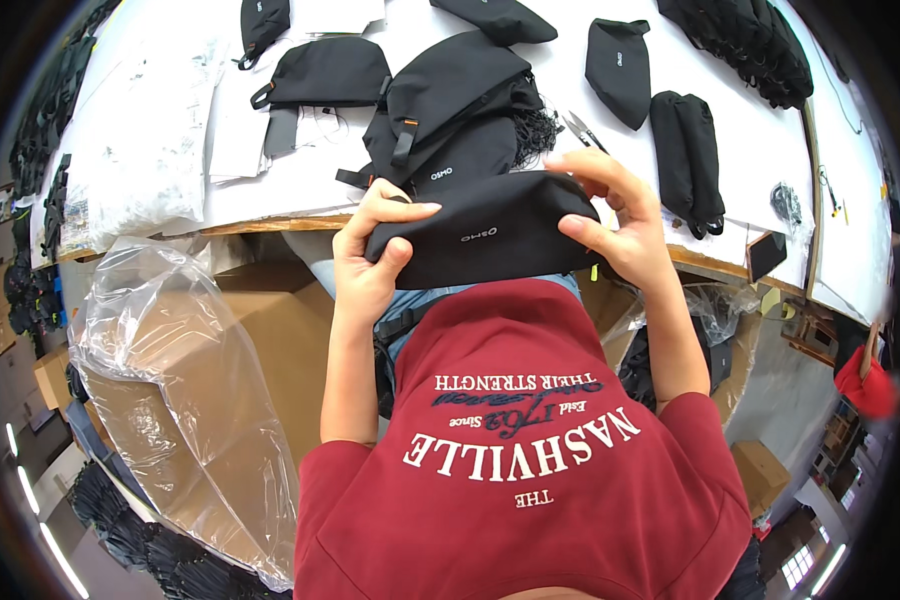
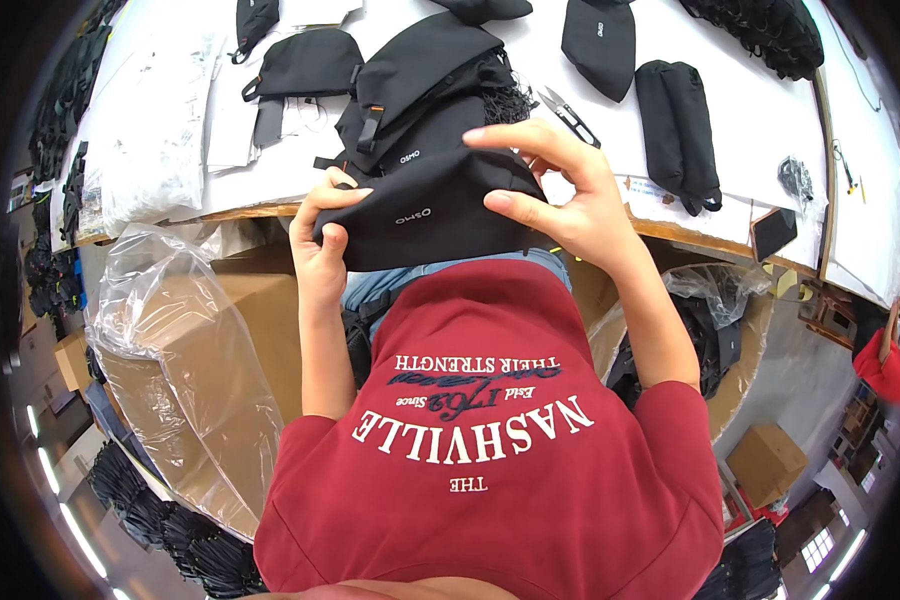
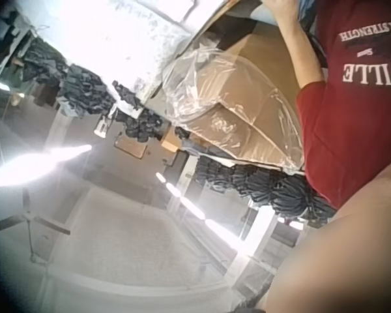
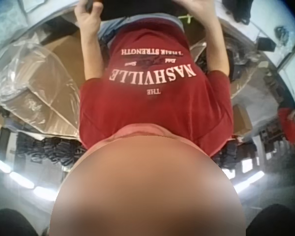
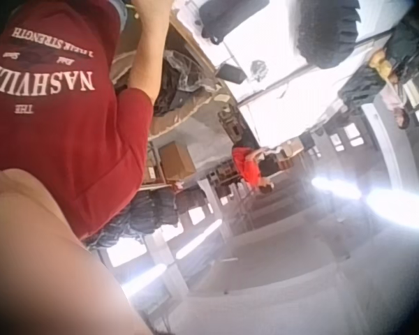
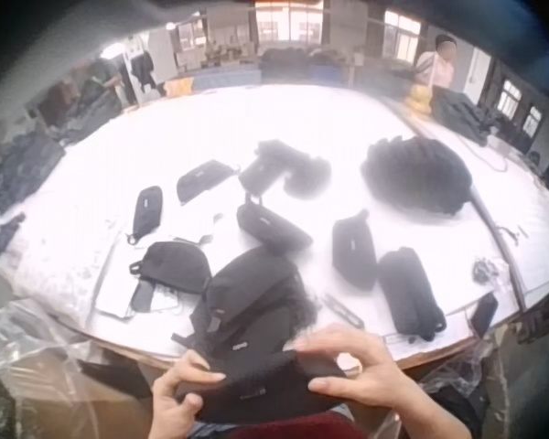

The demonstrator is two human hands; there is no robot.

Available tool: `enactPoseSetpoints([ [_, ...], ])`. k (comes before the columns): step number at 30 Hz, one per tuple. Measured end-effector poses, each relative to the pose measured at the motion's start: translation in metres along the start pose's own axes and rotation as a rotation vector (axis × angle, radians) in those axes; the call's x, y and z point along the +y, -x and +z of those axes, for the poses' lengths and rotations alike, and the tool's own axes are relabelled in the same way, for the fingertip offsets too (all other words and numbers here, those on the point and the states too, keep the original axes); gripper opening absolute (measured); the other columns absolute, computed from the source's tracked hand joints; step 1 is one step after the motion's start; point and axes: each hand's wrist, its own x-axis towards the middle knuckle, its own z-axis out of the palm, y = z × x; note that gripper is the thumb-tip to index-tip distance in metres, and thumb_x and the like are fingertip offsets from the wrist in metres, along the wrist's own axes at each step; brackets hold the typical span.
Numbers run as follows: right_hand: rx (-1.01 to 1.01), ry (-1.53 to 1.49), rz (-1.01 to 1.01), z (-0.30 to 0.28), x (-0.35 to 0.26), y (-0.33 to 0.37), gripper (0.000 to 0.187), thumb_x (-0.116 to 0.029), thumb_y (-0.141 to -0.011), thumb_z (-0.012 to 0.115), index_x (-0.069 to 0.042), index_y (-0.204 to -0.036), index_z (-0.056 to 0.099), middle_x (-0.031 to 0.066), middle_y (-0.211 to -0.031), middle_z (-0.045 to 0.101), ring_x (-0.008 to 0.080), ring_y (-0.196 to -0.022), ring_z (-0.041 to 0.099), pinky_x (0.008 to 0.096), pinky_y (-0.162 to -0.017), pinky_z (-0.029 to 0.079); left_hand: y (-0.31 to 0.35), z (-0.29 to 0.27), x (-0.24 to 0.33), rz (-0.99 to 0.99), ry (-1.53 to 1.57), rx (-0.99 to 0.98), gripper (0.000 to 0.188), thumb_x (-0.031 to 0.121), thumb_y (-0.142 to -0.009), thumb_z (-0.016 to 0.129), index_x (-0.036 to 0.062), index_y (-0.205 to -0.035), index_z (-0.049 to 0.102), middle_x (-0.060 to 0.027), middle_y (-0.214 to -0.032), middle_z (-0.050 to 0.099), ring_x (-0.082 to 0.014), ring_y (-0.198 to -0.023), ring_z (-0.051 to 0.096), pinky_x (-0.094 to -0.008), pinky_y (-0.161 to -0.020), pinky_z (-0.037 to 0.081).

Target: Sort and attach tags to black fabric bags in a manufacturing environment.

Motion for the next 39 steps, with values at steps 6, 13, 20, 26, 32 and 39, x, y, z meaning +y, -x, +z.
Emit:
enactPoseSetpoints([
  [6, -0.225, 0.033, -0.035, -0.023, -0.009, 0.002, 0.028, -0.014, -0.066, 0.071, -0.003, -0.092, 0.073, 0.0135, -0.101, 0.062, 0.0196, -0.086, 0.059, 0.0289, -0.076, 0.046, -0.009, -0.002, 0.017, 0.044, -0.115, -0.024, 0.056, 0.055, -0.074, 0.071, 0.0012, -0.089, 0.072, -0.002, -0.083, 0.048, -0.0147, -0.082, 0.044, -0.0258, -0.072, 0.037],
  [13, -0.257, 0.139, 0.207, -0.048, -0.025, 0.012, 0.03, -0.012, -0.065, 0.07, -0.007, -0.094, 0.075, 0.0084, -0.101, 0.063, 0.014, -0.079, 0.055, 0.0246, -0.067, 0.043, -0.016, -0.001, 0.009, -0.001, -0.128, -0.167, 0.063, 0.058, -0.073, 0.071, 0.0053, -0.108, 0.069, -0.0065, -0.106, 0.044, -0.0163, -0.091, 0.048, -0.0278, -0.081, 0.04],
  [20, 0.49, 0.446, 0.235, -0.128, -0.037, 0.064, 0.028, -0.006, -0.08, 0.07, -0.005, -0.108, 0.07, 0.0067, -0.112, 0.059, 0.0083, -0.088, 0.059, 0.02, -0.068, 0.049, -0.02, -0.028, -0.018, -0.126, -0.513, 0.147, 0.021, 0.014, -0.089, 0.065, 0.0073, -0.108, 0.064, -0.0045, -0.12, 0.049, -0.0126, -0.095, 0.055, -0.0265, -0.08, 0.045],
  [26, 0.768, 1.001, 0.216, -0.161, 0.008, 0.096, 0.026, -0.006, -0.082, 0.068, -0.012, -0.107, 0.068, 0.0094, -0.115, 0.055, 0.0185, -0.099, 0.059, 0.0263, -0.07, 0.054, -0.023, -0.023, -0.028, -0.107, -0.512, 0.169, 0.011, 0.009, -0.089, 0.062, 0.0026, -0.098, 0.064, -0.006, -0.103, 0.06, -0.0137, -0.092, 0.056, -0.0265, -0.08, 0.044],
  [32, 0.544, 0.859, 0.396, -0.155, 0.06, 0.113, 0.026, -0.014, -0.084, 0.066, -0.013, -0.111, 0.066, 0.0134, -0.125, 0.052, 0.0279, -0.112, 0.055, 0.0379, -0.091, 0.046, -0.041, -0.002, -0.022, 0.1, -0.791, 0.136, 0.007, 0.007, -0.084, 0.065, 0.0039, -0.091, 0.065, -0.007, -0.093, 0.061, -0.023, -0.091, 0.056, -0.0317, -0.082, 0.043],
  [39, 0.636, 0.545, 0.307, -0.073, 0.056, 0.063, 0.011, -0.011, -0.083, 0.068, -0.007, -0.093, 0.068, 0.0054, -0.082, 0.059, 0.015, -0.073, 0.056, 0.0272, -0.066, 0.046, -0.042, 0.006, -0.028, 0.149, -0.753, 0.115, 0.007, 0.01, -0.085, 0.066, 0.0036, -0.088, 0.065, -0.0058, -0.087, 0.06, -0.0201, -0.085, 0.056, -0.0303, -0.08, 0.043],
])
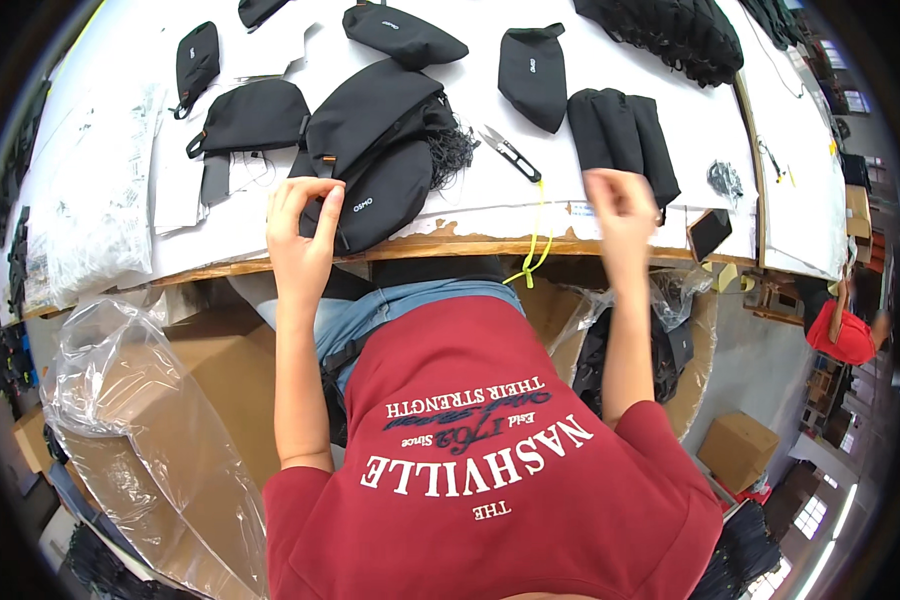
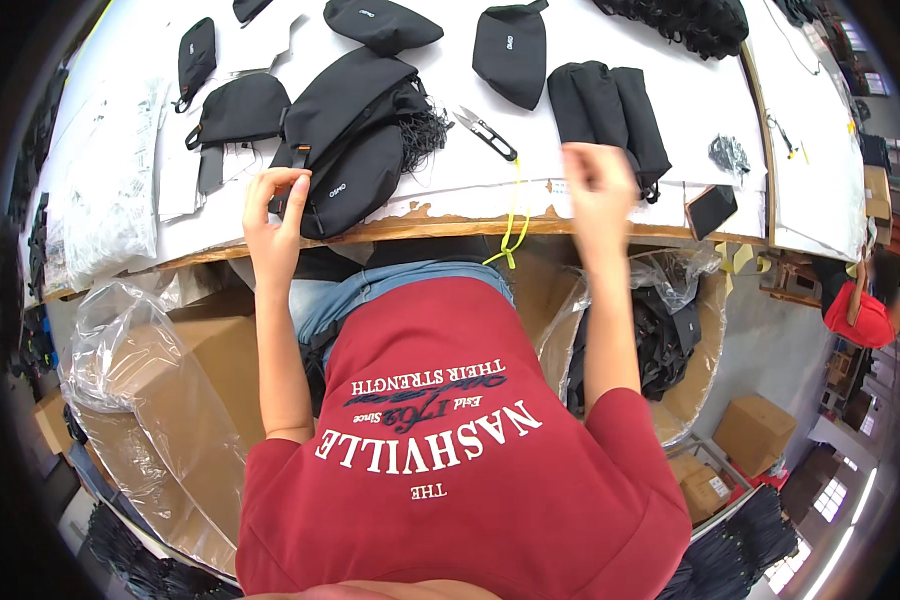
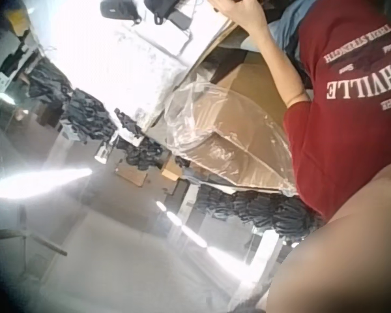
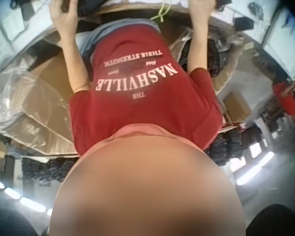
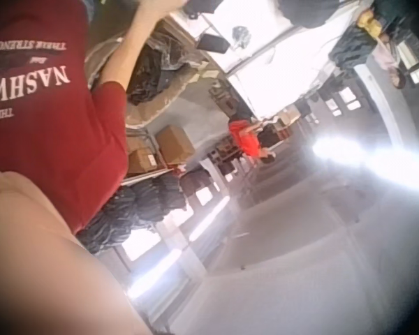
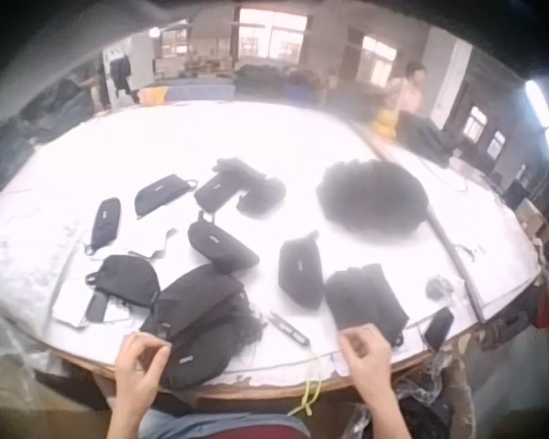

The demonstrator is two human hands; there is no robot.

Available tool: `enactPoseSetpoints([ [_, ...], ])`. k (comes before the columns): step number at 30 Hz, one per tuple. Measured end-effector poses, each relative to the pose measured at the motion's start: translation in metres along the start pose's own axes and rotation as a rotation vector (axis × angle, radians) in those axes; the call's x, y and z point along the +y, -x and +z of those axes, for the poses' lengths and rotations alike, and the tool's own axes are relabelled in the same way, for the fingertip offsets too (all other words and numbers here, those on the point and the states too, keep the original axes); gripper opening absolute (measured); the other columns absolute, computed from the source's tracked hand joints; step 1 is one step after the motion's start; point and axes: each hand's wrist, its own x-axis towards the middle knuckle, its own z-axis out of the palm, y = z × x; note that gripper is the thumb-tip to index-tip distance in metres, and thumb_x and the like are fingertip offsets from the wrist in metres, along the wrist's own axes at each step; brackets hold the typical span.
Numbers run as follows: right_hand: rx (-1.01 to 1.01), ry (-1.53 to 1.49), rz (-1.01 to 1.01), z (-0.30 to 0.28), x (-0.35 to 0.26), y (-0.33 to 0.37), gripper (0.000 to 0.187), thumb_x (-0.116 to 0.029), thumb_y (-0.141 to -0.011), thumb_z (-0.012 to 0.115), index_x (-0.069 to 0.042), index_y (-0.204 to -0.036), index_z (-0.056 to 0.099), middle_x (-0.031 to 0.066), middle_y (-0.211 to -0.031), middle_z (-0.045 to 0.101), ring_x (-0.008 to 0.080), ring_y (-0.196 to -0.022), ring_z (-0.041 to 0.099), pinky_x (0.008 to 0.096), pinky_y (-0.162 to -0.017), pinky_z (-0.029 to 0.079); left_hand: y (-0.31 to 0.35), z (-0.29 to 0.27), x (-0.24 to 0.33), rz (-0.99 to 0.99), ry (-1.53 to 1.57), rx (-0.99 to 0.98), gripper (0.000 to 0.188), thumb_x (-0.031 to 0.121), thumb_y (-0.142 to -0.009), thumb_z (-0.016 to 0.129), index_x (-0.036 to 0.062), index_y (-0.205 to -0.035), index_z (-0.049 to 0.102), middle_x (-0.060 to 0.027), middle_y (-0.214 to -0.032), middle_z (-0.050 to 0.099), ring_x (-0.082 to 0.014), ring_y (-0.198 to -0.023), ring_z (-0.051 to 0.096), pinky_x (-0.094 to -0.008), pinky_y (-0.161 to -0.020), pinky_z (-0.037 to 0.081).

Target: Sort and attach tags to black fabric bags in a manufacturing environment.

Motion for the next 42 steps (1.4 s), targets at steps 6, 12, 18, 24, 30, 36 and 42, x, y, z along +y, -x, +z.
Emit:
enactPoseSetpoints([
  [6, -0.358, 0.134, 0.064, 0.103, -0.038, 0.016, 0.024, -0.027, -0.082, 0.068, -0.005, -0.092, 0.069, 0.0055, -0.07, 0.062, 0.0126, -0.06, 0.056, 0.0274, -0.059, 0.044, -0.016, -0.013, -0.029, -0.083, 0.057, 0.222, 0.01, 0.012, -0.089, 0.063, 0.0038, -0.094, 0.065, -0.0054, -0.088, 0.061, -0.0149, -0.08, 0.055, -0.0279, -0.078, 0.043],
  [12, -0.408, 0.059, 0.101, 0.09, -0.003, 0.002, 0.026, -0.028, -0.08, 0.069, -0.003, -0.09, 0.071, 0.0061, -0.064, 0.062, 0.0127, -0.056, 0.058, 0.0264, -0.057, 0.045, -0.021, -0.098, -0.152, -0.258, -0.447, 0.348, 0.044, 0.037, -0.084, 0.069, 0.0065, -0.115, 0.06, -0.0137, -0.121, 0.053, -0.0287, -0.113, 0.047, -0.0404, -0.097, 0.039],
  [18, -0.343, 0.246, 0.196, 0.047, -0.002, 0.001, 0.025, -0.027, -0.08, 0.069, -0.005, -0.09, 0.072, 0.005, -0.063, 0.062, 0.0131, -0.057, 0.059, 0.0271, -0.057, 0.045, -0.014, -0.121, -0.203, -0.412, -0.866, 0.029, 0.094, 0.067, -0.071, 0.068, 0.0076, -0.139, 0.041, -0.0236, -0.143, 0.034, -0.0393, -0.135, 0.028, -0.0527, -0.109, 0.022],
  [24, -0.265, 0.432, 0.095, 0.04, -0.014, 0.001, 0.024, -0.027, -0.077, 0.07, -0.011, -0.093, 0.066, 0.0045, -0.069, 0.056, 0.0213, -0.065, 0.059, 0.0337, -0.06, 0.045, -0.024, -0.127, -0.198, -0.423, -0.873, -0.021, 0.09, 0.068, -0.068, 0.069, 0.0105, -0.134, 0.046, -0.0237, -0.144, 0.034, -0.0372, -0.134, 0.031, -0.054, -0.108, 0.023],
  [30, -0.4, 0.365, -0.095, 0.074, -0.025, 0.004, 0.023, -0.024, -0.078, 0.072, -0.01, -0.092, 0.061, 0.0049, -0.079, 0.054, 0.0229, -0.07, 0.058, 0.0352, -0.065, 0.046, -0.044, -0.136, -0.193, -0.525, -0.744, -0.069, 0.088, 0.065, -0.067, 0.072, 0.0039, -0.126, 0.048, -0.0236, -0.129, 0.05, -0.0381, -0.125, 0.043, -0.0495, -0.105, 0.029],
  [36, -0.586, 0.479, -0.331, 0.091, -0.02, -0.004, 0.016, -0.02, -0.082, 0.066, -0.006, -0.084, 0.059, 0.008, -0.087, 0.058, 0.0279, -0.08, 0.061, 0.0385, -0.071, 0.048, -0.049, -0.15, -0.188, -0.449, -0.697, -0.003, 0.089, 0.06, -0.068, 0.074, -0.0006, -0.126, 0.046, -0.024, -0.124, 0.054, -0.0381, -0.119, 0.049, -0.0446, -0.101, 0.036],
  [42, -0.366, 0.083, -0.299, 0.052, -0.062, -0.034, 0.011, -0.012, -0.083, 0.068, -0.004, -0.081, 0.06, 0.0018, -0.076, 0.057, 0.0127, -0.064, 0.052, 0.026, -0.057, 0.041, -0.049, -0.144, -0.133, -0.416, -0.448, 0.326, 0.087, 0.044, -0.07, 0.081, -0.003, -0.131, 0.041, -0.0219, -0.128, 0.049, -0.0316, -0.114, 0.053, -0.0379, -0.095, 0.042],
])
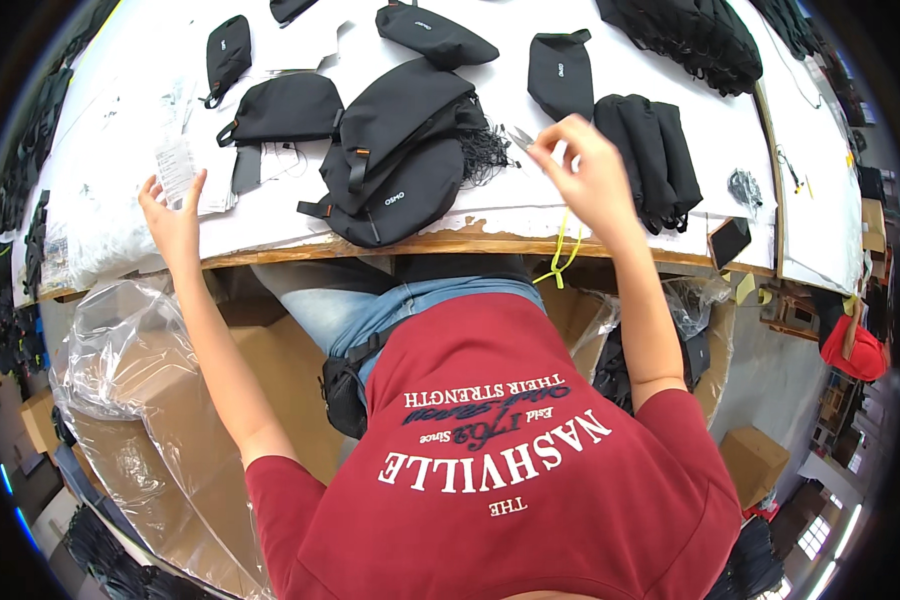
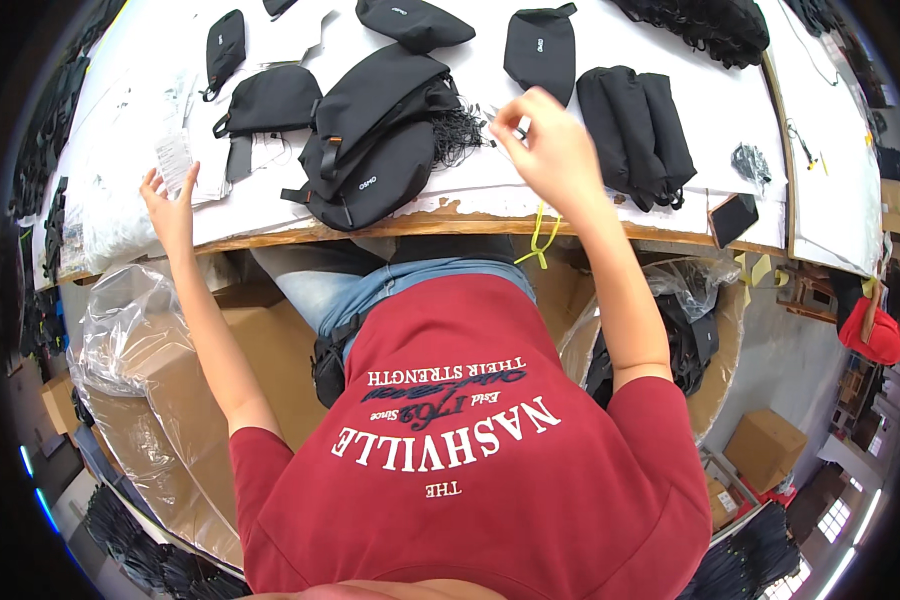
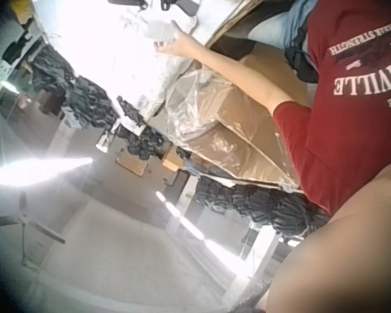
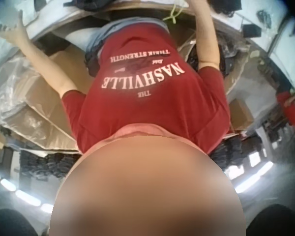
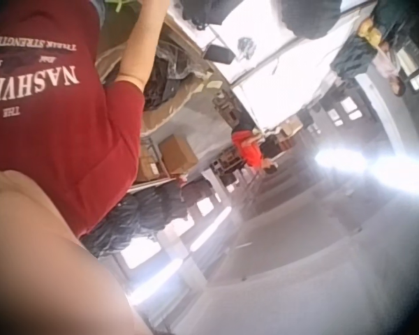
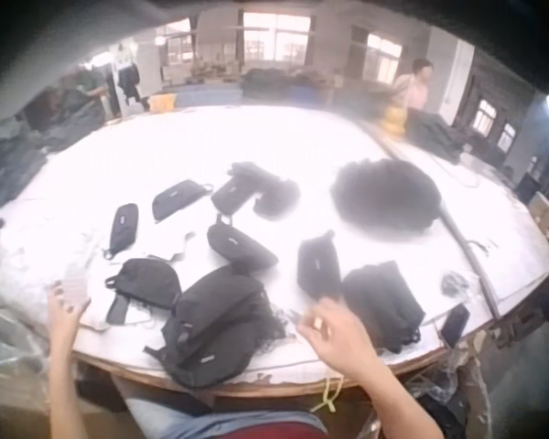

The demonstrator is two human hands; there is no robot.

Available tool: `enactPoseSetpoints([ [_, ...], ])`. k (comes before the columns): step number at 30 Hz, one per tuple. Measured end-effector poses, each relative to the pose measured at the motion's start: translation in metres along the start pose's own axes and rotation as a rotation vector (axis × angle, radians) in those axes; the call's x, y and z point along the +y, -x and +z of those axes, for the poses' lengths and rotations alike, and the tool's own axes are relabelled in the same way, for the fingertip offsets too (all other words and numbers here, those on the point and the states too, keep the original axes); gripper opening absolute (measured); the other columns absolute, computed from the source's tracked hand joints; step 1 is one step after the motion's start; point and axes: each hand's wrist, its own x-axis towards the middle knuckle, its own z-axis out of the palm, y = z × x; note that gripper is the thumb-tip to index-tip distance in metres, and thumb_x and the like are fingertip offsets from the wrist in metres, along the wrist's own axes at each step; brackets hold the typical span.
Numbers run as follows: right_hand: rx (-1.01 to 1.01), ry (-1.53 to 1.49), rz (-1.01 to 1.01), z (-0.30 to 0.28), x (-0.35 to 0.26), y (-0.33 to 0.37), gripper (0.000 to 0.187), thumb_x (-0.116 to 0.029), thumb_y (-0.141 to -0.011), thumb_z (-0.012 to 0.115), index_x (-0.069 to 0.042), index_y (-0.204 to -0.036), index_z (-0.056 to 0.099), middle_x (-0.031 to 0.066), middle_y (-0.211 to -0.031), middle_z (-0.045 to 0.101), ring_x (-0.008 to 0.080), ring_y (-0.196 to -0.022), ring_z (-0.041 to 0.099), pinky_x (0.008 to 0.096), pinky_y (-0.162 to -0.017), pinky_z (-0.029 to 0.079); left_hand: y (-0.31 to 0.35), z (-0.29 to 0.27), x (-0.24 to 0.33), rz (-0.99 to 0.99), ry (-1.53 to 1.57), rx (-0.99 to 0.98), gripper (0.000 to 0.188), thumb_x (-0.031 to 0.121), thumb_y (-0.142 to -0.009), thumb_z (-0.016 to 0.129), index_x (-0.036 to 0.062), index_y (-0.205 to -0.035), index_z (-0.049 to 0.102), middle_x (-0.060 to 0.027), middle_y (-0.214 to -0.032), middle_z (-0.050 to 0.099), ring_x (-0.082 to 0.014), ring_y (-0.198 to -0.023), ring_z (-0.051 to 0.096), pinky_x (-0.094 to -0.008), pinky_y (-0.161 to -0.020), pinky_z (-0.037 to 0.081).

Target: Sort and attach tags to black fabric bags in a manufacturing environment.

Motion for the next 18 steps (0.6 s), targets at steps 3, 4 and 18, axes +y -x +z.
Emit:
enactPoseSetpoints([
  [3, 0.336, -0.071, -0.156, -0.026, -0.024, -0.011, 0.008, -0.009, -0.083, 0.071, -0.004, -0.083, 0.064, -0.0033, -0.073, 0.055, 0.0027, -0.057, 0.041, 0.0187, -0.05, 0.03, 0.018, -0.01, 0.026, 0.019, 0.187, 0.009, 0.083, 0.032, -0.075, 0.081, 0.0004, -0.138, 0.036, -0.0179, -0.123, 0.05, -0.0249, -0.106, 0.057, -0.0316, -0.084, 0.047],
  [4, 0.447, -0.022, -0.184, -0.033, -0.033, -0.011, 0.007, -0.007, -0.082, 0.071, -0.004, -0.083, 0.065, -0.0022, -0.075, 0.058, 0.003, -0.054, 0.041, 0.0187, -0.05, 0.031, 0.025, -0.01, 0.035, 0.049, 0.32, 0.001, 0.079, 0.025, -0.078, 0.08, 0.0007, -0.139, 0.035, -0.0161, -0.12, 0.051, -0.0213, -0.101, 0.059, -0.028, -0.079, 0.048],
  [18, -0.081, -0.627, -0.027, 0.017, -0.099, 0.026, 0.009, -0.006, -0.081, 0.069, -0.004, -0.085, 0.061, -0.0086, -0.053, 0.035, -0.0006, -0.049, 0.03, 0.0192, -0.045, 0.022, 0.183, 0.005, 0.163, -0.089, 1.087, -0.488, 0.018, -0.002, -0.083, 0.068, 0.0025, -0.096, 0.057, 0.002, -0.086, 0.059, -0.0024, -0.074, 0.053, -0.0167, -0.067, 0.042],
])
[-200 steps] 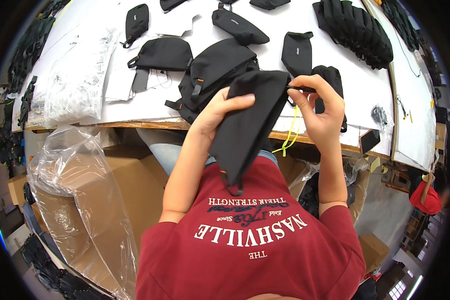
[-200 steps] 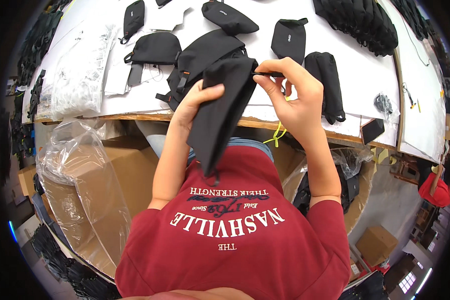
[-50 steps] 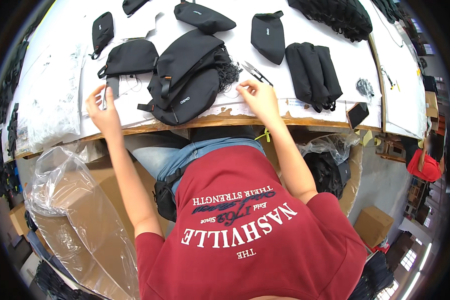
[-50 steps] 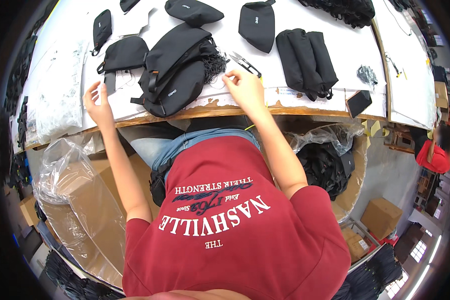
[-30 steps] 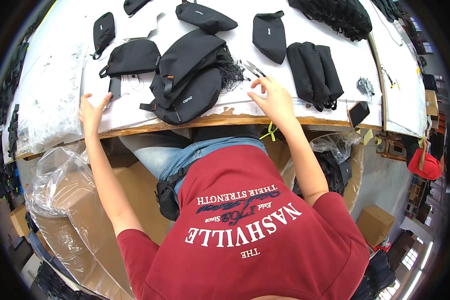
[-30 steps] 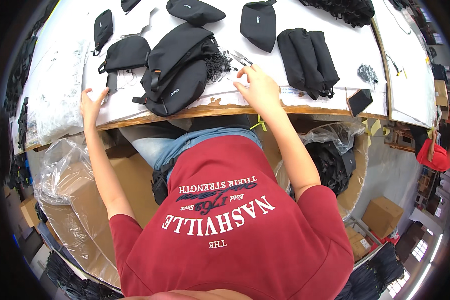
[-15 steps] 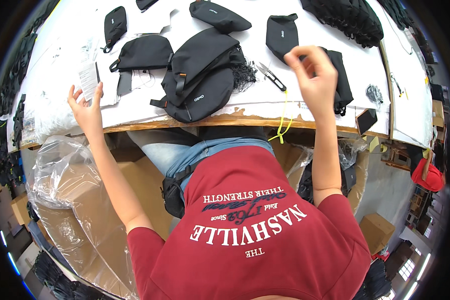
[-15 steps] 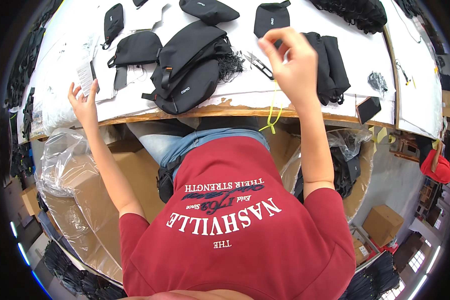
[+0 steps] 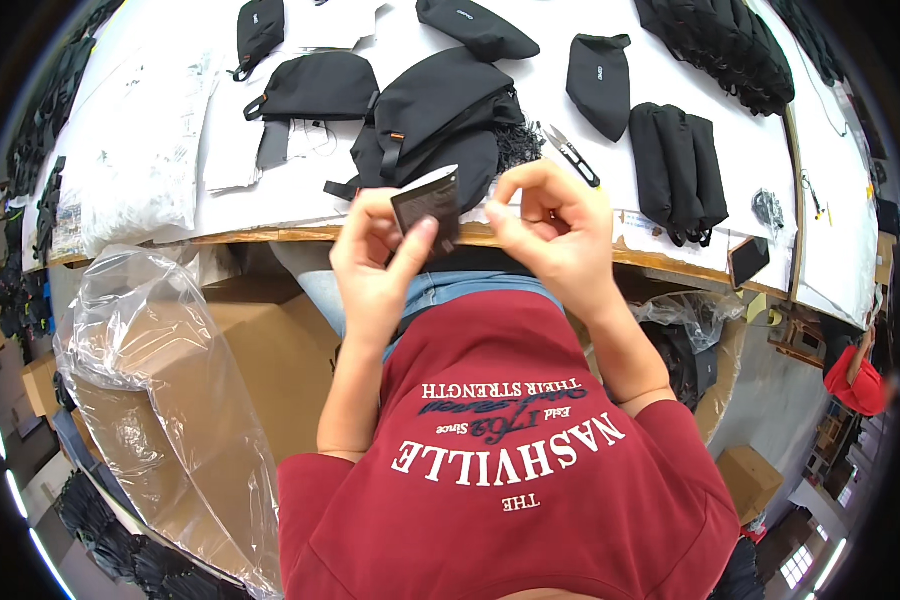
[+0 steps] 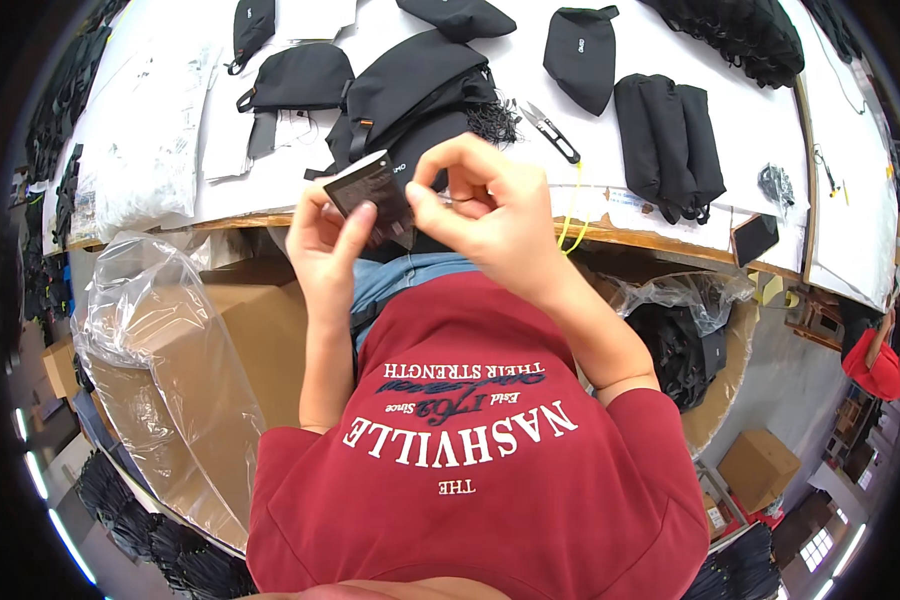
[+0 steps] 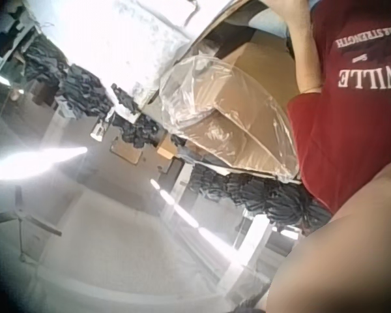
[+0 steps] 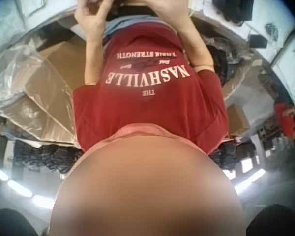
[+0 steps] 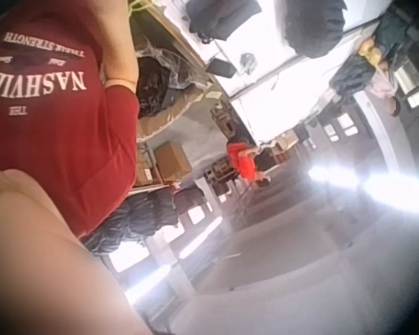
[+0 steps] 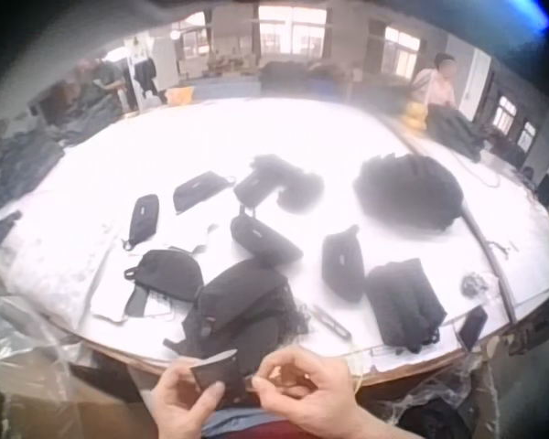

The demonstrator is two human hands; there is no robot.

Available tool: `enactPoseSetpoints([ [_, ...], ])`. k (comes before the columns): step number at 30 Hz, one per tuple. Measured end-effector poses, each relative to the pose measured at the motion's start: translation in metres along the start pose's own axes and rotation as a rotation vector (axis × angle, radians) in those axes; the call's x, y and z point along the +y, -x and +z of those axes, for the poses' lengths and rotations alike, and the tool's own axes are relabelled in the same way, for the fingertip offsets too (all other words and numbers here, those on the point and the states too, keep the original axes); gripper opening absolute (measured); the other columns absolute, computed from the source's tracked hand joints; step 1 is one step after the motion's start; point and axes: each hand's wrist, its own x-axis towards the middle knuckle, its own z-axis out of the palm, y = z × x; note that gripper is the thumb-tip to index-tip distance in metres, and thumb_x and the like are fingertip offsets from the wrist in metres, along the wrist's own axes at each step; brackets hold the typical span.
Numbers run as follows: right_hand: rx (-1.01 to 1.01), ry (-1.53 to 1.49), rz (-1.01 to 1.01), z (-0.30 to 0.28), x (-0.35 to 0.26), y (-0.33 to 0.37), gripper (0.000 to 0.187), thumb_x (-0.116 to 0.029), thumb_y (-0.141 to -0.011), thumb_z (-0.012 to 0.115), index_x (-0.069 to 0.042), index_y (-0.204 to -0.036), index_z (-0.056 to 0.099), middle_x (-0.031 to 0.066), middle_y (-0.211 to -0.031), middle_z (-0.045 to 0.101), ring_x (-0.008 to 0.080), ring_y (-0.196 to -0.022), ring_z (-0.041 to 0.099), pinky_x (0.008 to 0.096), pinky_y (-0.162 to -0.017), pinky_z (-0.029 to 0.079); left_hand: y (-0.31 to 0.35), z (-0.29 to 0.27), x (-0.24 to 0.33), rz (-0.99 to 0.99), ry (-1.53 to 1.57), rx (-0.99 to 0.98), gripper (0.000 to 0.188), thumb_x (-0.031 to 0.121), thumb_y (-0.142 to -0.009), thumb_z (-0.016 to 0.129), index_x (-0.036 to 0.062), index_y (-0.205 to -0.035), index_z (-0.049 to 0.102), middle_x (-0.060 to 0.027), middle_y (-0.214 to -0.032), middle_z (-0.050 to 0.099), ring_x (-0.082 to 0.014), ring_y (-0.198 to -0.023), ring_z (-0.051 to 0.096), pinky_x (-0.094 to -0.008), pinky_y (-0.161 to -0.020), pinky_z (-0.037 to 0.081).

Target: Sort and attach tags to black fabric bags in a manufacturing environment.

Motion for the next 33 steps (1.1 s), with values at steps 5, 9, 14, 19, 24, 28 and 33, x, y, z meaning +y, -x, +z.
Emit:
enactPoseSetpoints([
  [5, 0.033, 0.122, -0.073, 0.011, 0.003, 0.002, 0.01, -0.006, -0.079, 0.071, -0.004, -0.086, 0.065, -0.0039, -0.053, 0.036, 0.0025, -0.046, 0.032, 0.0212, -0.043, 0.026, 0.021, 0.006, 0.007, 0.028, -0.047, 0.048, 0.021, -0.004, -0.084, 0.066, 0.0002, -0.102, 0.057, -0.0006, -0.092, 0.06, -0.0059, -0.082, 0.058, -0.0204, -0.075, 0.047],
  [9, 0.025, 0.223, -0.128, 0.013, 0.004, 0.003, 0.011, -0.007, -0.079, 0.072, -0.004, -0.087, 0.065, -0.0027, -0.053, 0.041, 0.0048, -0.044, 0.035, 0.0218, -0.042, 0.029, 0.028, 0.004, 0.003, 0.146, -0.177, 0.081, 0.026, -0.004, -0.082, 0.067, -0.0027, -0.106, 0.057, -0.0053, -0.096, 0.058, -0.0125, -0.088, 0.063, -0.0241, -0.078, 0.051],
  [14, 0.067, 0.21, -0.209, 0.019, 0.003, 0.005, 0.011, -0.008, -0.08, 0.072, -0.004, -0.088, 0.066, -0.0009, -0.053, 0.048, 0.005, -0.042, 0.039, 0.0217, -0.04, 0.029, 0.027, 0.007, 0.002, 0.334, -0.356, 0.118, 0.032, -0.007, -0.075, 0.071, -0.0019, -0.104, 0.061, -0.0088, -0.098, 0.059, -0.0166, -0.086, 0.062, -0.0258, -0.076, 0.051],
  [19, 0.046, 0.16, -0.165, 0.017, 0.007, 0.008, 0.011, -0.006, -0.08, 0.072, -0.003, -0.089, 0.066, -0.0021, -0.054, 0.048, 0.0025, -0.044, 0.037, 0.0208, -0.041, 0.027, 0.024, -0.002, 0.003, 0.437, -0.467, 0.025, 0.03, -0.007, -0.073, 0.072, -0.0014, -0.101, 0.063, -0.012, -0.099, 0.061, -0.0194, -0.088, 0.061, -0.0289, -0.077, 0.05],
  [24, 0.011, 0.073, -0.128, 0.015, 0.006, 0.009, 0.011, -0.004, -0.081, 0.071, -0.002, -0.09, 0.066, -0.0034, -0.054, 0.046, 0.001, -0.045, 0.033, 0.0202, -0.042, 0.024, 0.025, -0.004, 0.01, 0.197, -0.115, -0.031, 0.027, -0.008, -0.075, 0.07, -0.0015, -0.1, 0.064, -0.0118, -0.098, 0.064, -0.0199, -0.09, 0.062, -0.0292, -0.082, 0.049],
  [28, -0.019, 0.021, -0.114, 0.016, 0.004, 0.009, 0.01, -0.003, -0.081, 0.071, -0.002, -0.09, 0.066, -0.0036, -0.054, 0.046, 0.0014, -0.046, 0.032, 0.0199, -0.042, 0.023, 0.026, -0.005, 0.011, 0.173, -0.018, -0.051, 0.023, -0.009, -0.077, 0.068, -0.002, -0.099, 0.063, -0.014, -0.102, 0.066, -0.0214, -0.094, 0.063, -0.0296, -0.084, 0.048],
  [33, -0.097, -0.191, 0.085, 0.01, -0.001, 0.008, 0.009, -0.004, -0.081, 0.071, -0.003, -0.089, 0.066, -0.0046, -0.052, 0.04, 0.0021, -0.047, 0.03, 0.0207, -0.044, 0.023, 0.025, -0.018, 0.012, 0.291, -0.158, -0.198, 0.013, 0.0, -0.084, 0.064, -0.0025, -0.097, 0.064, -0.0171, -0.101, 0.066, -0.0245, -0.092, 0.064, -0.032, -0.082, 0.048],
])
